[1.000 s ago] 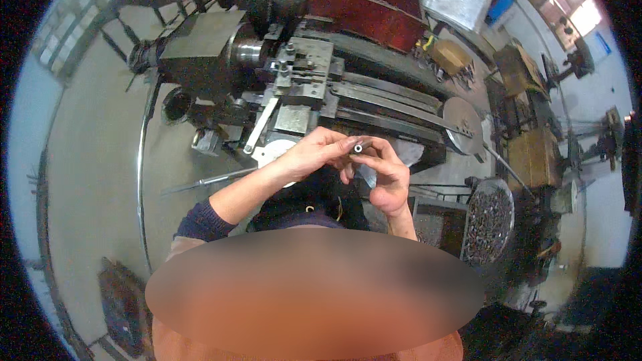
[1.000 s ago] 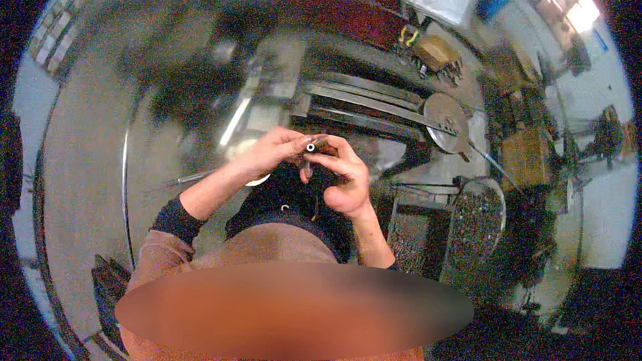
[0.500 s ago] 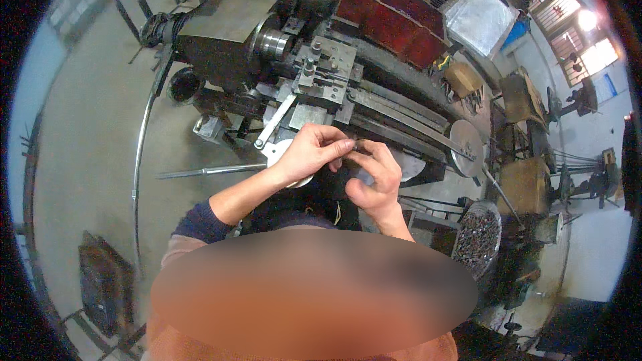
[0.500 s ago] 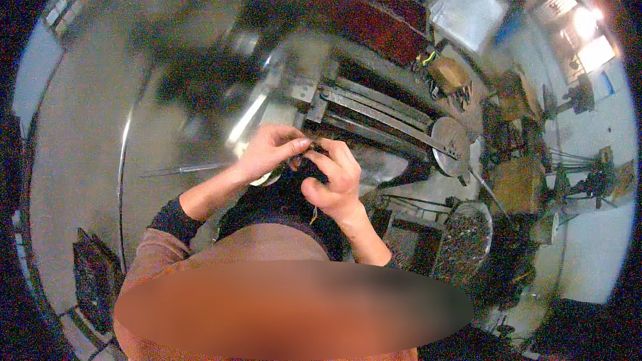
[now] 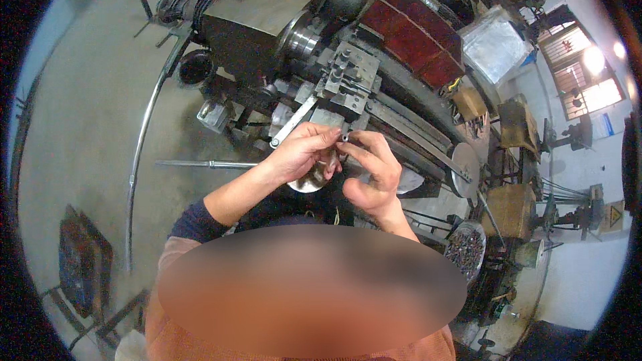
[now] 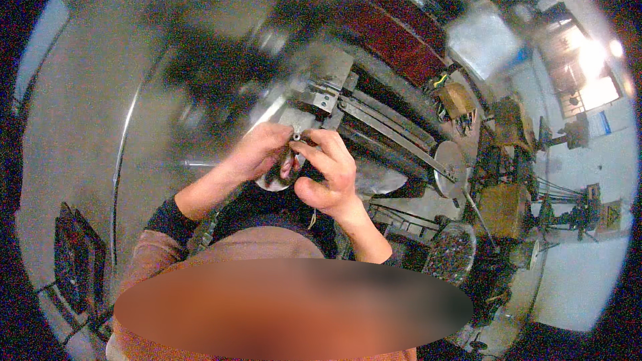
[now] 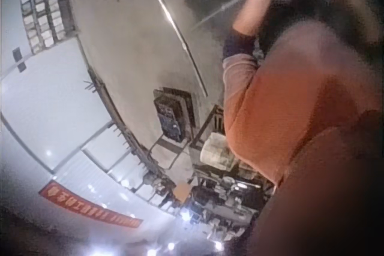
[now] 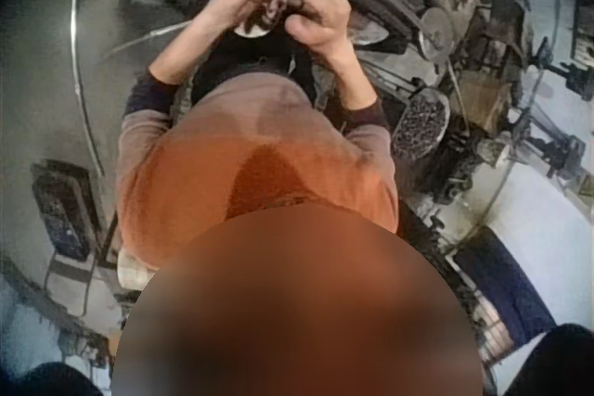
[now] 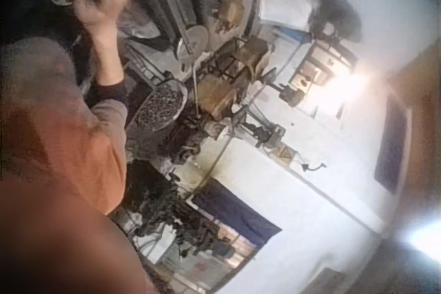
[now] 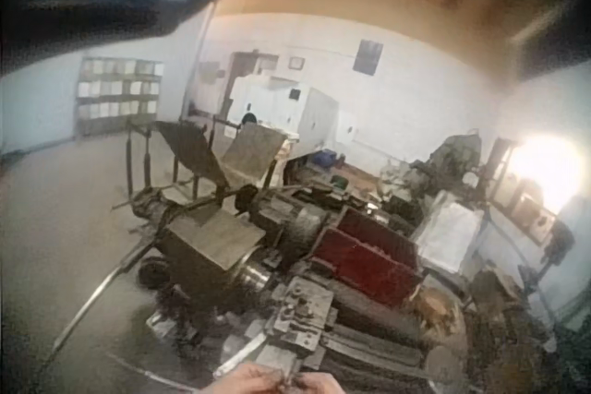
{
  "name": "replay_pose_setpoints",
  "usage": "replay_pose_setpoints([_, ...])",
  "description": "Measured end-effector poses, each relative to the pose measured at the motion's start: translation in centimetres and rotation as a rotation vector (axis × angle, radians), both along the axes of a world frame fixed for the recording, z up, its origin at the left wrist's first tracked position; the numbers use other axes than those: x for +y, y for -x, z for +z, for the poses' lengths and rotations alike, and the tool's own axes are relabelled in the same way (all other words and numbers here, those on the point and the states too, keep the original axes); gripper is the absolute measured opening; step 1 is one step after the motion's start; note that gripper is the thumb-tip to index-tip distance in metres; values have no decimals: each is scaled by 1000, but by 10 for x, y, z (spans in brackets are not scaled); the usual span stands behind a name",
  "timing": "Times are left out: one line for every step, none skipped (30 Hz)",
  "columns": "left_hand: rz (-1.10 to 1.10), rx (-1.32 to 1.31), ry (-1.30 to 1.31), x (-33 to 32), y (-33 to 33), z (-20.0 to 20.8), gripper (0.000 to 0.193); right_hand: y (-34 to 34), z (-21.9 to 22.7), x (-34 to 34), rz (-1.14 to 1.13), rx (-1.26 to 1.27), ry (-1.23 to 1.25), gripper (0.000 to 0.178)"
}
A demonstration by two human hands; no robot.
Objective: The person operates a metal lathe, repeatedly loading small cylindrical metal pieces into the chuck, engaging the machine, and removing the processed parts. The person places the finished pieces into a nearby bin and continues the cycle with additional pieces.
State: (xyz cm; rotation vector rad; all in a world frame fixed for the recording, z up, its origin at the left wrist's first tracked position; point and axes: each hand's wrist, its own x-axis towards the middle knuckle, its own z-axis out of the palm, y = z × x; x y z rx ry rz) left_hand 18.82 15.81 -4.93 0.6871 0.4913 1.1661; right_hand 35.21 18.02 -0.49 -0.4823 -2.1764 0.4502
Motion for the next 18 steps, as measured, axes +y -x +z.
replay_pose_setpoints([1,-39,6,-2,1,-2,36,4,0,-1,3,14,3,37])
replay_pose_setpoints([-11,-69,13,-4,1,-4,36,7,0,-2,6,29,5,37])
replay_pose_setpoints([-17,-103,15,-5,1,-5,36,9,0,-2,8,42,7,37])
replay_pose_setpoints([-25,-115,22,-7,1,-6,37,10,1,-3,14,52,31,38])
replay_pose_setpoints([-34,-139,26,-8,0,-7,37,11,1,-4,10,49,26,38])
replay_pose_setpoints([-33,-170,22,-9,-1,-8,37,11,1,-4,6,47,26,38])
replay_pose_setpoints([-33,-202,17,-9,-2,-9,37,11,1,-5,2,44,26,37])
replay_pose_setpoints([-45,-233,31,-10,-3,-9,37,11,1,-5,-2,54,28,37])
replay_pose_setpoints([-57,-263,45,-10,-5,-9,37,11,1,-6,-6,64,30,37])
replay_pose_setpoints([-71,-306,50,-11,-5,-9,37,12,1,-6,-12,78,39,37])
replay_pose_setpoints([-74,-300,56,-11,-6,-10,37,12,0,-7,-17,85,49,36])
replay_pose_setpoints([-79,-305,53,-11,-7,-10,37,13,0,-8,-25,96,66,36])
replay_pose_setpoints([-86,-320,43,-11,-8,-10,37,13,0,-8,-26,108,80,36])
replay_pose_setpoints([-94,-323,46,-11,-8,-11,37,13,0,-8,-30,106,87,35])
replay_pose_setpoints([-104,-335,42,-11,-8,-12,37,12,0,-8,-29,104,92,35])
replay_pose_setpoints([-114,-348,37,-11,-8,-12,37,12,-1,-8,-28,103,96,35])
replay_pose_setpoints([-112,-347,43,-11,-9,-13,37,11,-1,-8,-25,101,103,35])
replay_pose_setpoints([-110,-345,49,-11,-9,-14,37,10,-1,-8,-22,99,109,35])
